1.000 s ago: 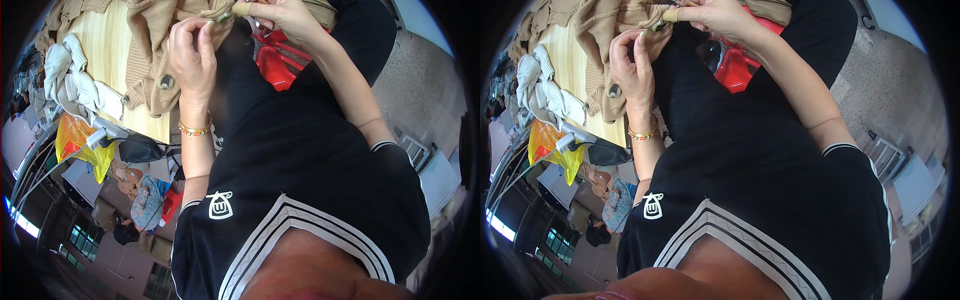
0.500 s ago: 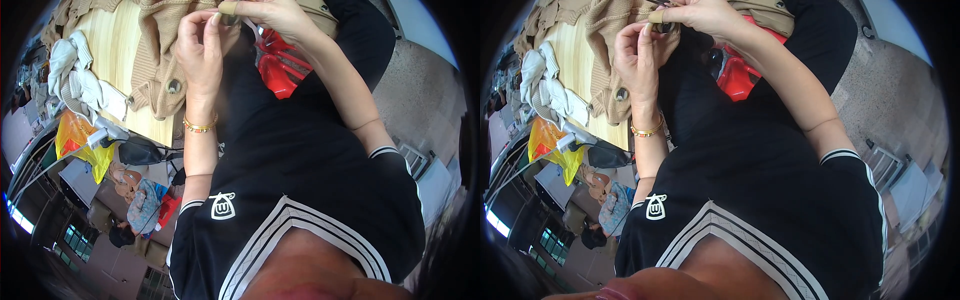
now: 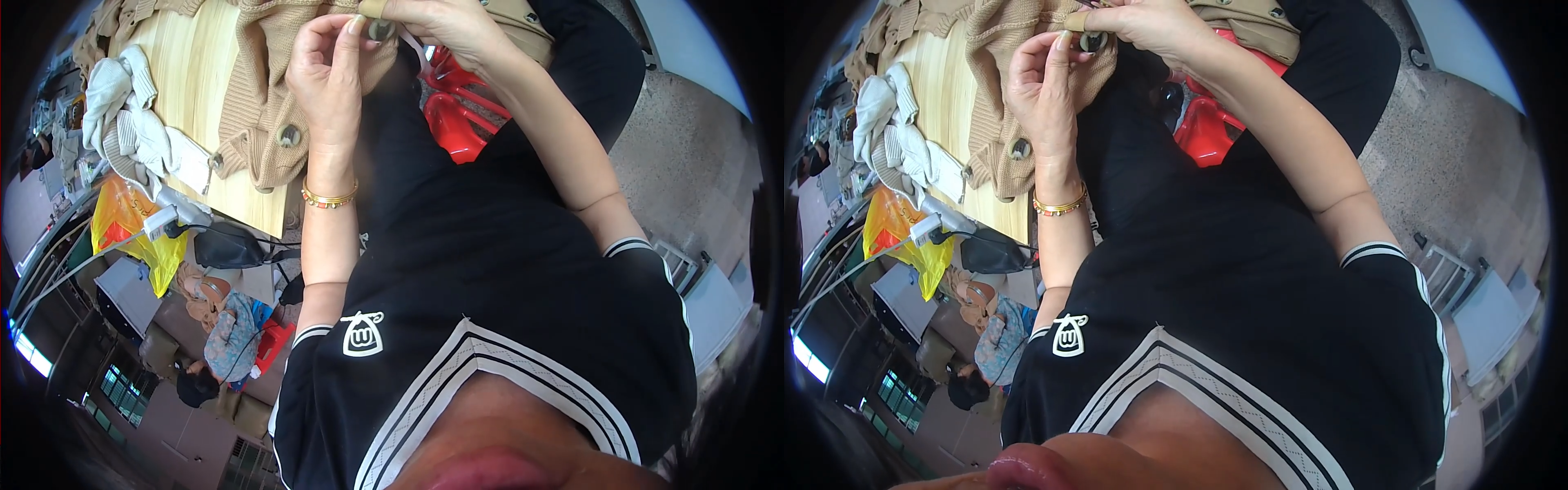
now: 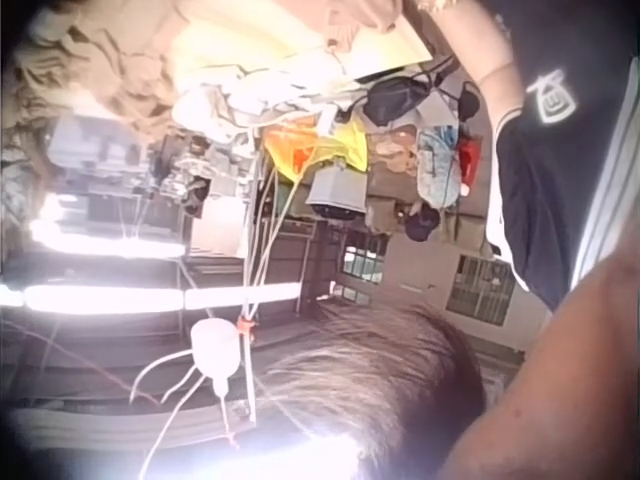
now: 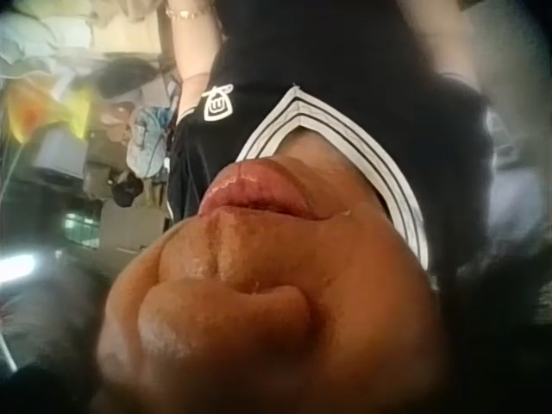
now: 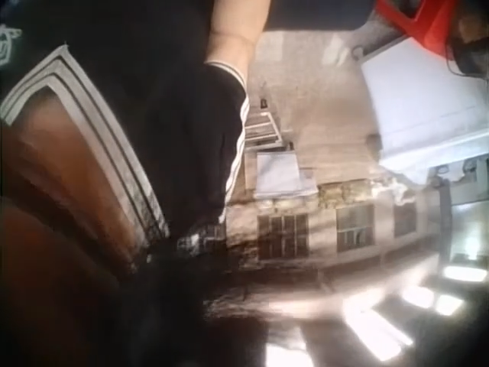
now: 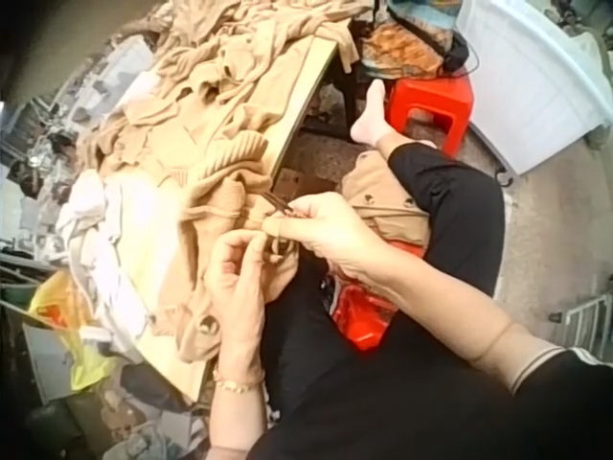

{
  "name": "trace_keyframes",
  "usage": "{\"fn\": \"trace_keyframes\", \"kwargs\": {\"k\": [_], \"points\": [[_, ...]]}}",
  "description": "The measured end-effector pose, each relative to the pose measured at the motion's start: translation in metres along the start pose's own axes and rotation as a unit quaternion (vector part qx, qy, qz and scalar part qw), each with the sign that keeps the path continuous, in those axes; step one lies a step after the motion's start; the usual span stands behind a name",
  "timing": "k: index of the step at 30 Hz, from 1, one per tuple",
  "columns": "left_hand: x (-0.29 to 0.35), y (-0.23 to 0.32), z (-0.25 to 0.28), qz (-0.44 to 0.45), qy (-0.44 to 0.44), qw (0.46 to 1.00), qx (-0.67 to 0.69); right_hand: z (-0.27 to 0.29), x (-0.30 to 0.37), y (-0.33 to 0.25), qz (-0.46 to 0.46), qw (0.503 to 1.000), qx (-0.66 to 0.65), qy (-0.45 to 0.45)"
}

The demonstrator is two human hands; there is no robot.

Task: Trimming excess threads from sweaters using snips in a factory setting.

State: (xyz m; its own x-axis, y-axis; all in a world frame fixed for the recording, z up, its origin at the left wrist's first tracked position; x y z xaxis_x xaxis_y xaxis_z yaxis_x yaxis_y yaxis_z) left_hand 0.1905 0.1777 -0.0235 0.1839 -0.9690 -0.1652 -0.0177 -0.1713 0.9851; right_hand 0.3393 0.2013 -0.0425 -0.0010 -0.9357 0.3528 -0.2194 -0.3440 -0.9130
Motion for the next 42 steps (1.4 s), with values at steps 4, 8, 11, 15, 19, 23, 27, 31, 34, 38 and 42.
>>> {"fn": "trace_keyframes", "kwargs": {"k": [4, 8, 11, 15, 19, 23, 27, 31, 34, 38, 42], "points": [[-0.001, -0.005, 0.001, 0.021, 0.002, 0.999, 0.048, -0.002, -0.004, 0.006, -0.001, 1.000, -0.021, 0.005], [0.000, -0.005, 0.001, 0.025, -0.015, 0.998, 0.053, -0.002, -0.008, 0.010, 0.009, 0.999, -0.040, 0.004], [0.003, -0.002, -0.002, 0.024, -0.013, 0.999, 0.042, -0.001, -0.009, 0.011, 0.008, 0.999, -0.031, 0.005], [0.001, -0.008, 0.001, 0.058, 0.008, 0.997, 0.055, -0.006, -0.010, 0.017, -0.001, 0.998, -0.064, -0.001], [-0.004, -0.010, -0.006, 0.069, 0.028, 0.995, 0.071, -0.002, -0.026, 0.034, 0.033, 0.999, -0.043, -0.006], [-0.004, -0.009, 0.003, 0.089, 0.030, 0.994, 0.060, -0.005, -0.009, 0.009, 0.083, 0.996, 0.012, -0.033], [0.002, -0.007, 0.000, 0.129, 0.044, 0.991, 0.012, 0.001, 0.002, -0.001, 0.143, 0.988, 0.005, -0.055], [0.005, -0.011, 0.001, 0.094, 0.043, 0.994, 0.025, 0.004, 0.007, 0.011, 0.200, 0.974, 0.107, -0.009], [0.007, -0.019, -0.001, 0.106, 0.014, 0.992, 0.061, 0.006, 0.030, 0.002, 0.331, 0.933, 0.110, 0.082], [0.005, -0.019, -0.004, 0.112, 0.012, 0.991, 0.071, 0.008, 0.038, 0.007, 0.447, 0.873, 0.168, 0.101], [0.001, -0.005, 0.000, 0.092, 0.051, 0.994, 0.003, 0.002, 0.031, 0.005, 0.512, 0.824, 0.208, 0.123]]}}
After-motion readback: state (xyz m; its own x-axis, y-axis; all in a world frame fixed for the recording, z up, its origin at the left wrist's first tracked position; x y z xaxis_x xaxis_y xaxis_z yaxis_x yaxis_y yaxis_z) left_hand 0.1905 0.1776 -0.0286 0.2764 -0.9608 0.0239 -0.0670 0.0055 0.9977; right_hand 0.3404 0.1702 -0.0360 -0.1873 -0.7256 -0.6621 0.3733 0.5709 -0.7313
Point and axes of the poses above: each hand's wrist, its own x-axis away from the middle knuckle, its own z-axis out of the back of the hand, y = z × x, the point moved 7 cm from there along -x, towards the middle knuckle, and after that the axes turned 13 degrees about y, right-handed, at the moved point
